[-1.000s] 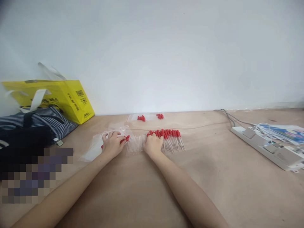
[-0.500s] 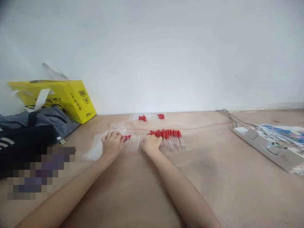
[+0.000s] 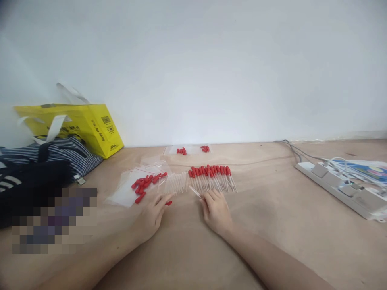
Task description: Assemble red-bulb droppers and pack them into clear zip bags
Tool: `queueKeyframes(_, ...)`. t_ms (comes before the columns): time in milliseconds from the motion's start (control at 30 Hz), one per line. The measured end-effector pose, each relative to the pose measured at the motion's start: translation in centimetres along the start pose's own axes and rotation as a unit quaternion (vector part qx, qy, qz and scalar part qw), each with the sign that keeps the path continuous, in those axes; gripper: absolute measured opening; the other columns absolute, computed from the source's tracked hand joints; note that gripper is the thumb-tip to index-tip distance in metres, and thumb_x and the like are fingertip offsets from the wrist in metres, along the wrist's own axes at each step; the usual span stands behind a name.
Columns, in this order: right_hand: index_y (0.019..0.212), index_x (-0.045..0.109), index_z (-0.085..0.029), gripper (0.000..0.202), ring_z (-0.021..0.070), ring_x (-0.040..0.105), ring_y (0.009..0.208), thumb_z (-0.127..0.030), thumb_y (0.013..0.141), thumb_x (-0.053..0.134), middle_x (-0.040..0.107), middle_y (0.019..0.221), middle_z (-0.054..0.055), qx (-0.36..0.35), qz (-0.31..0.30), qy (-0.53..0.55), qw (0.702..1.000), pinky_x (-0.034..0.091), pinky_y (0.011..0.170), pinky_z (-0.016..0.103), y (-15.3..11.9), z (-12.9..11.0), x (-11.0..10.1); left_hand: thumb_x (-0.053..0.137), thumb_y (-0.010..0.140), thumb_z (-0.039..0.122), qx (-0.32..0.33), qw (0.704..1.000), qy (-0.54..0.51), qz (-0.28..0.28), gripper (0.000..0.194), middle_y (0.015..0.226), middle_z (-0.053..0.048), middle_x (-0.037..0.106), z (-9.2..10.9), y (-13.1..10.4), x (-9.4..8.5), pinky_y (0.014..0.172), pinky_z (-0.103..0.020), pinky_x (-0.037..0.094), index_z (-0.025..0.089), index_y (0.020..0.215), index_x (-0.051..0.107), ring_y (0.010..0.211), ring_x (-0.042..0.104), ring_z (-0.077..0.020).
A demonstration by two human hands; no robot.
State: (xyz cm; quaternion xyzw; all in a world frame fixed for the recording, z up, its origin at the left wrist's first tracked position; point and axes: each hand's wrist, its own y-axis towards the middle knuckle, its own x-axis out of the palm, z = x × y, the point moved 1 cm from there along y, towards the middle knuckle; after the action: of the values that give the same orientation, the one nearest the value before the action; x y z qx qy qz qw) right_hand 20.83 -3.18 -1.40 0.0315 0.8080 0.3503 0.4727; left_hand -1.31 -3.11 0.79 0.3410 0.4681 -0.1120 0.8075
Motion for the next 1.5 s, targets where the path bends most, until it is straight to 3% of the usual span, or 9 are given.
queueKeyframes(100,0.091,0.055,-0.015,0.018,0.0164,0.047,0.072,-0.015,0.083,0.038,0.059,0.076,0.005,-0.001,-0.001,-0.008,1.000,0.028,0.064,0.028,0.0,0.0,-0.6,0.031,0.085,0.015,-0.034,0.998,-0.059,0.001,0.022,0.084,-0.004,0.054,0.1,0.1,-0.3,0.070,-0.027,0.043,0.020,0.096,0.049,0.077,0.053,-0.0153)
queueKeyframes(267,0.076,0.057,-0.018,0.015,0.0148,0.045,0.070,-0.017,0.080,0.042,0.058,0.069,0.002,-0.050,-0.036,-0.014,0.998,0.023,0.065,0.029,0.5,-1.3,-0.7,0.038,0.083,0.021,-0.097,0.987,-0.121,-0.046,0.008,0.076,0.000,0.057,0.4,-0.1,-0.5,0.066,-0.027,0.043,0.019,0.083,0.046,0.071,0.054,-0.0144)
queueKeyframes(367,0.072,0.056,-0.017,0.015,0.0143,0.044,0.069,-0.019,0.080,0.043,0.057,0.067,0.002,-0.066,-0.043,-0.009,0.997,0.022,0.066,0.030,0.5,-1.6,-0.7,0.045,0.077,0.018,-0.084,0.990,-0.093,-0.059,0.003,0.078,-0.001,0.057,0.6,-0.1,-0.7,0.073,-0.032,0.042,0.018,0.078,0.048,0.076,0.054,-0.0161)
queueKeyframes(533,0.072,0.055,-0.017,0.016,0.0140,0.045,0.069,-0.022,0.082,0.043,0.058,0.068,0.001,-0.054,-0.046,0.000,0.997,0.022,0.070,0.031,0.6,-1.2,-0.7,0.052,0.074,0.018,-0.022,0.997,-0.052,-0.058,0.026,0.097,-0.006,0.052,0.7,0.1,-0.4,0.081,-0.038,0.038,0.020,0.100,0.053,0.091,0.049,-0.0204)
queueKeyframes(700,0.072,0.055,-0.017,0.018,0.0141,0.046,0.069,-0.021,0.084,0.042,0.058,0.069,0.001,-0.064,-0.044,0.003,0.997,0.022,0.072,0.032,0.7,-1.1,-0.5,0.043,0.082,0.020,0.008,0.994,-0.082,-0.070,0.016,0.083,-0.003,0.052,0.6,0.4,0.3,0.072,-0.030,0.041,0.019,0.089,0.057,0.079,0.050,-0.0160)
queueKeyframes(900,0.087,0.056,-0.018,0.018,0.0147,0.048,0.071,-0.015,0.085,0.038,0.060,0.075,0.002,-0.072,-0.038,0.025,0.996,0.024,0.069,0.030,0.6,-0.9,-0.3,0.043,0.081,0.021,-0.102,0.970,-0.214,-0.043,0.006,0.076,0.000,0.053,0.6,0.1,0.2,0.068,-0.026,0.043,0.018,0.086,0.045,0.072,0.053,-0.0131)
queueKeyframes(1067,0.089,0.054,-0.017,0.020,0.0139,0.049,0.072,-0.010,0.083,0.036,0.060,0.080,0.004,-0.084,-0.058,0.055,0.993,0.026,0.069,0.030,0.5,-1.5,-0.2,0.045,0.079,0.020,-0.125,0.936,-0.328,-0.014,0.009,0.082,-0.002,0.053,0.5,0.2,0.8,0.070,-0.025,0.044,0.017,0.087,0.047,0.078,0.054,-0.0133)
queueKeyframes(1333,0.087,0.052,-0.016,0.017,0.0136,0.049,0.070,-0.009,0.082,0.037,0.060,0.078,0.003,-0.054,-0.062,0.073,0.994,0.027,0.070,0.030,0.6,-2.4,-0.3,0.054,0.072,0.021,-0.158,0.915,-0.368,0.042,0.008,0.070,0.002,0.048,0.5,0.5,0.8,0.058,-0.021,0.044,0.016,0.070,0.048,0.063,0.052,-0.0091)
queueKeyframes(1500,0.088,0.052,-0.017,0.017,0.0128,0.049,0.068,-0.009,0.081,0.038,0.060,0.078,0.002,-0.059,-0.048,0.074,0.994,0.026,0.071,0.031,0.6,-2.8,-0.5,0.054,0.073,0.023,-0.185,0.903,-0.385,0.041,0.013,0.075,0.000,0.056,0.5,0.3,1.2,0.062,-0.023,0.048,0.017,0.082,0.048,0.070,0.058,-0.0126)
